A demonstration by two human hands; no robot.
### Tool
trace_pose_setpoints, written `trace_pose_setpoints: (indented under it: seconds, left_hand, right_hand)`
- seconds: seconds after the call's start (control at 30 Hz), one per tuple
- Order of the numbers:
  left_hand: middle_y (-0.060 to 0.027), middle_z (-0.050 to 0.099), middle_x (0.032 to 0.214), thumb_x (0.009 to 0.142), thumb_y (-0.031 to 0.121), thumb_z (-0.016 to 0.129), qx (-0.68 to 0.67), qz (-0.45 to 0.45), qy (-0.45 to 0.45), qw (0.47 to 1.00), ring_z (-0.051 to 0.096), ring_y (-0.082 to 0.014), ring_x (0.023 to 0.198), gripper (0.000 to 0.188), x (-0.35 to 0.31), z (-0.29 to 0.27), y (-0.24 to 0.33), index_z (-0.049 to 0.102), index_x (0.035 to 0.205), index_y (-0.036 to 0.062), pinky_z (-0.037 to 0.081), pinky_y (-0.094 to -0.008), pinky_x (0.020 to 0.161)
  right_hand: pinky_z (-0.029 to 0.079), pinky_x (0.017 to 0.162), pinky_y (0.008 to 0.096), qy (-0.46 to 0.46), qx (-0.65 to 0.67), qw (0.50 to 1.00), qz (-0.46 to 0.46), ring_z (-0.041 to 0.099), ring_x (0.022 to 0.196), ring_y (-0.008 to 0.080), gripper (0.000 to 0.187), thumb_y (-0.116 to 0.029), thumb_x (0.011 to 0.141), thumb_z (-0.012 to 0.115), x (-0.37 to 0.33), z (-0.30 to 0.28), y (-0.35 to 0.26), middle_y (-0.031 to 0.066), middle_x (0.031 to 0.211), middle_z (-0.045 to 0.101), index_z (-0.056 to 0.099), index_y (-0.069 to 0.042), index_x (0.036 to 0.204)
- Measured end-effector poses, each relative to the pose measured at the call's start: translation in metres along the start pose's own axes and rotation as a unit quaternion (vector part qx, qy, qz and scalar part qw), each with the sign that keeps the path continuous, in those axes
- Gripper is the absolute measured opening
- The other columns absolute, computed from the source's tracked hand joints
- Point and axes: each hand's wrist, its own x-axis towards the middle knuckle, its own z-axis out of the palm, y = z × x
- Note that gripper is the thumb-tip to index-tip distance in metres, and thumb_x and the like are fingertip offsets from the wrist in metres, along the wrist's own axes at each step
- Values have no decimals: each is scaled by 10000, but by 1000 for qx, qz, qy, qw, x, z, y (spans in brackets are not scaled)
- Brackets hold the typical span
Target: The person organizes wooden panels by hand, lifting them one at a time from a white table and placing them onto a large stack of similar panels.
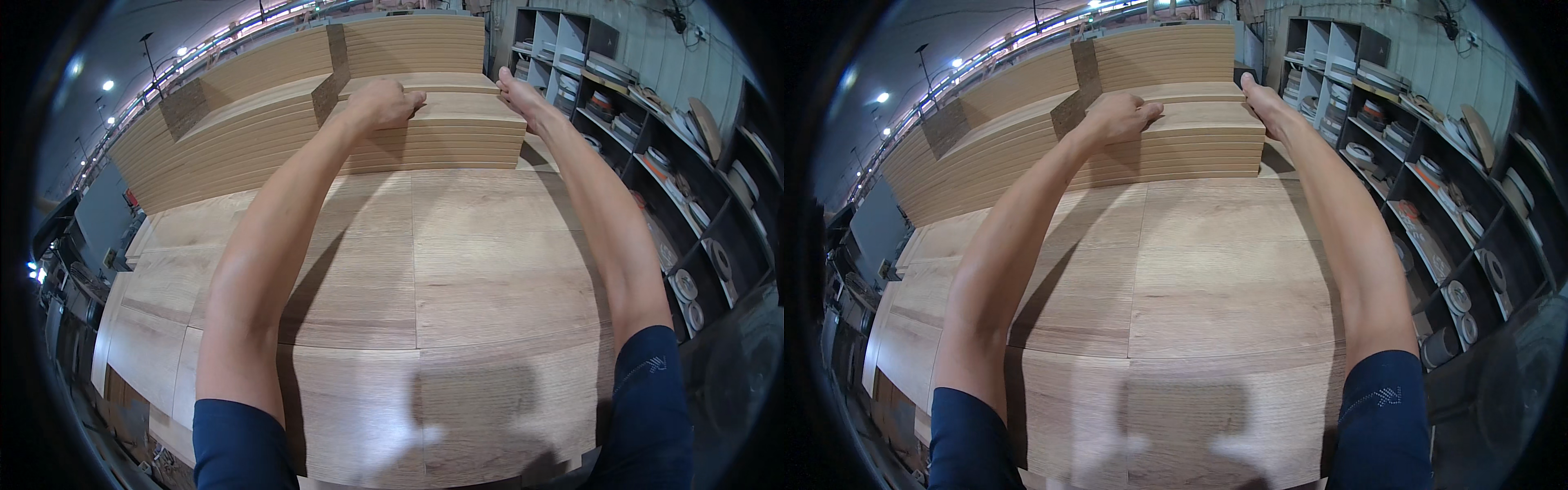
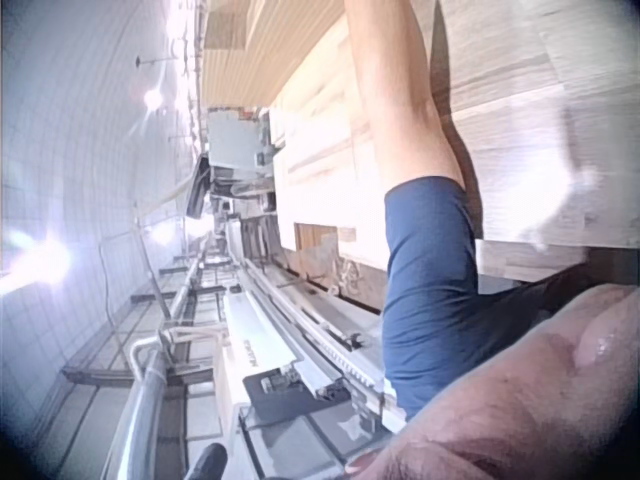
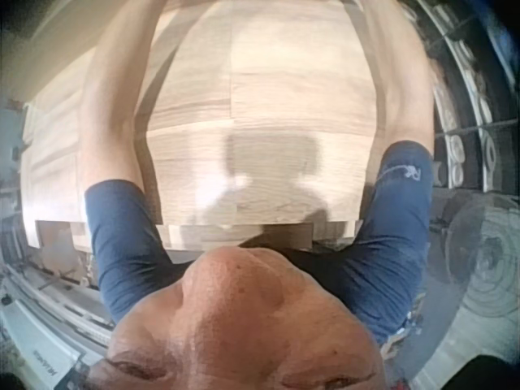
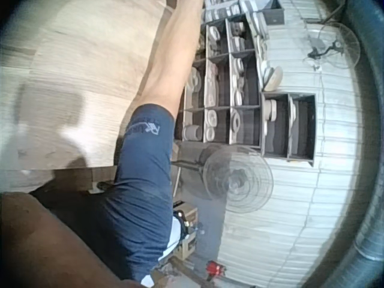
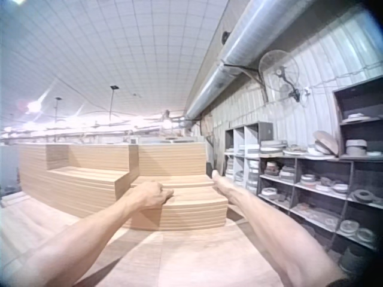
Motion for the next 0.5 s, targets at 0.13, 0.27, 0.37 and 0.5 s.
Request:
trace_pose_setpoints:
  seconds: [0.13, 0.27, 0.37, 0.5]
  left_hand:
    - [-215, 702, 944, 999, 534, 402, 8, 24, 20, 999, 651, -382, 953, 619, -7, -10, 17, 718, 987, 2, 490, -454, 882]
    - [-271, 589, 1247, 999, 532, 407, 25, 111, -15, 993, 570, -393, 1156, 626, -52, -10, 19, 570, 1279, -4, 450, -449, 988]
    - [-270, 395, 1464, 994, 526, 423, 154, 206, 161, 953, 395, -411, 1352, 701, -90, 11, 3, 366, 1452, -2, 344, -481, 1111]
    - [-257, 208, 1570, 967, 465, 521, 195, 151, 130, 960, 199, -400, 1465, 804, -97, 13, -3, 177, 1525, 0, 175, -512, 1195]
  right_hand:
    - [200, 1192, 386, -34, 47, 998, -1, 249, 1467, 279, 905, -674, 984, 233, 15, -26, 3, 229, 1575, 248, 239, 71, 1499]
    - [255, 1155, 398, -4, 47, 999, 25, 304, 1430, 279, 956, -721, 960, 198, -11, -14, 1, 231, 1549, 302, 275, 78, 1479]
    - [271, 1122, 432, -47, 82, 994, 60, 336, 1380, 284, 985, -754, 938, 237, -19, -21, 5, 230, 1536, 306, 265, 73, 1474]
    - [376, 1007, 452, -12, 115, 991, 73, 450, 1182, 285, 1057, -805, 898, 264, -39, -32, 8, 209, 1396, 443, 254, 91, 1460]
